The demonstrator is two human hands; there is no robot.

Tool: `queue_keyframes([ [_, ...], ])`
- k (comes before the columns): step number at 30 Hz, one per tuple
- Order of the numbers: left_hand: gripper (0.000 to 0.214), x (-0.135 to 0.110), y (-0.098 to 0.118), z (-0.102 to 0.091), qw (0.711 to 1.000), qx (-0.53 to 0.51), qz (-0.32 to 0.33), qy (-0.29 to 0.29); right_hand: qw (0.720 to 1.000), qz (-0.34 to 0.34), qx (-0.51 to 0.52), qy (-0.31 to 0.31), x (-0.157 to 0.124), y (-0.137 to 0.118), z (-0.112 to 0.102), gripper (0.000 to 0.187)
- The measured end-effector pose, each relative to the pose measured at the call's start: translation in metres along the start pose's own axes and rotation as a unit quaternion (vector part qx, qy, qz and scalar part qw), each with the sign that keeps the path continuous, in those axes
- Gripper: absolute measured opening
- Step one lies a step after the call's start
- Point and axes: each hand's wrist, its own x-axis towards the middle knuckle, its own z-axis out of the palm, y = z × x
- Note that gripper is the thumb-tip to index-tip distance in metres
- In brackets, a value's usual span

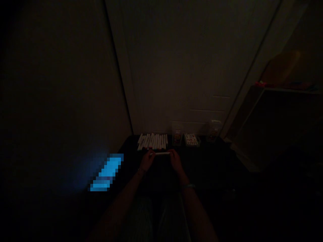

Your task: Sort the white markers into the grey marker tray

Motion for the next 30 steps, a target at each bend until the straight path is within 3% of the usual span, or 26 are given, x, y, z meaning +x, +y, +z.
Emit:
queue_keyframes([
  [7,0.017,0.0009,0.0040,-0.0010,1.000,0.002,-0.031,0.001,1.000,0.004,-0.003,0.000,0.0001,-0.0016,-0.0009,0.031],
  [30,0.020,-0.0013,0.0015,-0.0022,1.000,-0.015,-0.013,-0.003,1.000,0.009,-0.003,0.005,0.0005,0.0022,-0.0002,0.030],
])
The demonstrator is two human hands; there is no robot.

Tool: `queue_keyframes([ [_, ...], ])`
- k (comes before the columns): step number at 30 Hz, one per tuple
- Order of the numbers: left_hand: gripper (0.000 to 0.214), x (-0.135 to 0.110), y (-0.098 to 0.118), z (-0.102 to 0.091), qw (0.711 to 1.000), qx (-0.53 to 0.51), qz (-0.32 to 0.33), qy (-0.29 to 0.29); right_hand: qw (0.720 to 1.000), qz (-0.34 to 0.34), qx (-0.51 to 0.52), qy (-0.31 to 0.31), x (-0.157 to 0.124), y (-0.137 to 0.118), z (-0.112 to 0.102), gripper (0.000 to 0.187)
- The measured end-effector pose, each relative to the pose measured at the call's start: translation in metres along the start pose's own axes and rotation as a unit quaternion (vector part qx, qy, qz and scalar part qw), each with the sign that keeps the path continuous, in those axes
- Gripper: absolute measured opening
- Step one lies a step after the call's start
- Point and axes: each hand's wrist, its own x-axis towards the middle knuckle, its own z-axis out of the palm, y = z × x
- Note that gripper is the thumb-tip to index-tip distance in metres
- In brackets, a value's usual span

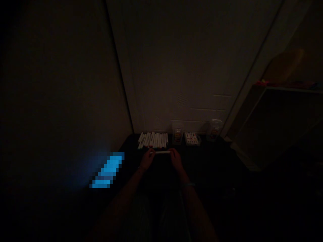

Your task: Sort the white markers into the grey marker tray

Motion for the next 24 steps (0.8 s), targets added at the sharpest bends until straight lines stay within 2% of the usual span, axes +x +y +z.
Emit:
queue_keyframes([
  [9,0.020,0.0018,-0.0036,0.0024,1.000,0.014,-0.016,0.009,1.000,-0.009,-0.009,-0.018,0.0003,0.0031,0.0014,0.028],
  [24,0.022,0.0021,-0.0074,0.0026,1.000,0.024,0.001,0.006,1.000,-0.014,0.007,-0.014,0.0009,0.0050,0.0017,0.029],
])
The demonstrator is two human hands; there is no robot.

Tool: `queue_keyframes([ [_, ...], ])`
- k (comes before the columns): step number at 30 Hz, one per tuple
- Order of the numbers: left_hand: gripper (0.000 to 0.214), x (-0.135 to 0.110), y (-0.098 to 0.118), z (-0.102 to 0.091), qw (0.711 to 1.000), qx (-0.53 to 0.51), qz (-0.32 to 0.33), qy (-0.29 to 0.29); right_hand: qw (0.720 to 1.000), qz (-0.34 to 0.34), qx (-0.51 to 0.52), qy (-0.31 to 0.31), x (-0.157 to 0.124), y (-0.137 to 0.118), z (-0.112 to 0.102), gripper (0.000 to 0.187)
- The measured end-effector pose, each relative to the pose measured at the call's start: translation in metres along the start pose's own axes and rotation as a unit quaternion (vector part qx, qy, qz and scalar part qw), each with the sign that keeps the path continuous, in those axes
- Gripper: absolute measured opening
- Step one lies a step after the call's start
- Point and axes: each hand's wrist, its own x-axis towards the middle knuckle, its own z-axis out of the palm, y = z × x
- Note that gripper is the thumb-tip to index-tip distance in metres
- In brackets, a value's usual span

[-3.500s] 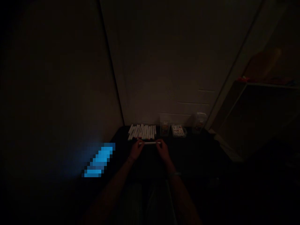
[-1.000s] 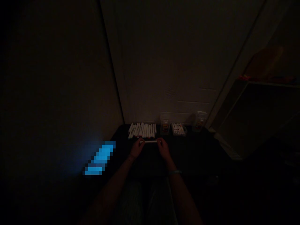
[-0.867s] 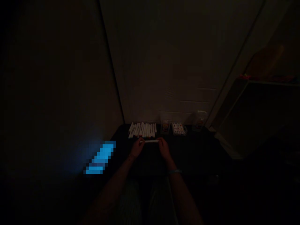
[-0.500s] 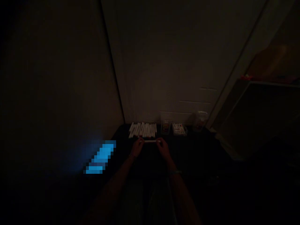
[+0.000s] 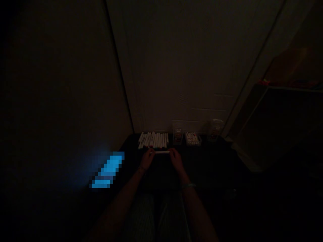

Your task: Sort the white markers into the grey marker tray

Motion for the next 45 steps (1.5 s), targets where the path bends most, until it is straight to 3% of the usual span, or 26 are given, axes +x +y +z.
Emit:
queue_keyframes([
  [45,0.024,-0.0007,0.0046,0.0003,1.000,0.011,-0.021,-0.008,1.000,0.005,-0.014,0.016,-0.0010,-0.0059,-0.0011,0.027],
])
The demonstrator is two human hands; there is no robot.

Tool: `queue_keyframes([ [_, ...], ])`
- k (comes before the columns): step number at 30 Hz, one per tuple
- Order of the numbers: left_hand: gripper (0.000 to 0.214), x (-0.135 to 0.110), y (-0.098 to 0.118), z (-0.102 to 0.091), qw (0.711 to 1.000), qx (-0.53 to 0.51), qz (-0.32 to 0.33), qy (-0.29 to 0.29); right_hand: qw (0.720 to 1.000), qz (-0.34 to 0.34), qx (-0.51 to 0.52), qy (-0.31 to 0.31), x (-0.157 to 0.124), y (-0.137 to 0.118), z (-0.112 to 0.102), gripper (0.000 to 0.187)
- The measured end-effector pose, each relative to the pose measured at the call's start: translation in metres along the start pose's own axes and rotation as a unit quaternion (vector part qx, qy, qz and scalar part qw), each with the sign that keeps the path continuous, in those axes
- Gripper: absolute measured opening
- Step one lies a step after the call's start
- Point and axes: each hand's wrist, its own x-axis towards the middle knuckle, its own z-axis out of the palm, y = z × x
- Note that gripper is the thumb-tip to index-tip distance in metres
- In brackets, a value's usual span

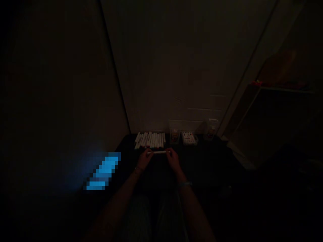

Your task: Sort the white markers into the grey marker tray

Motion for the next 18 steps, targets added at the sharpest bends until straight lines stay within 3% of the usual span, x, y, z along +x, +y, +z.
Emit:
queue_keyframes([
  [18,0.022,0.0026,-0.0059,0.0005,1.000,-0.005,0.004,-0.005,1.000,0.007,0.001,0.000,-0.0018,-0.0045,-0.0011,0.027],
])
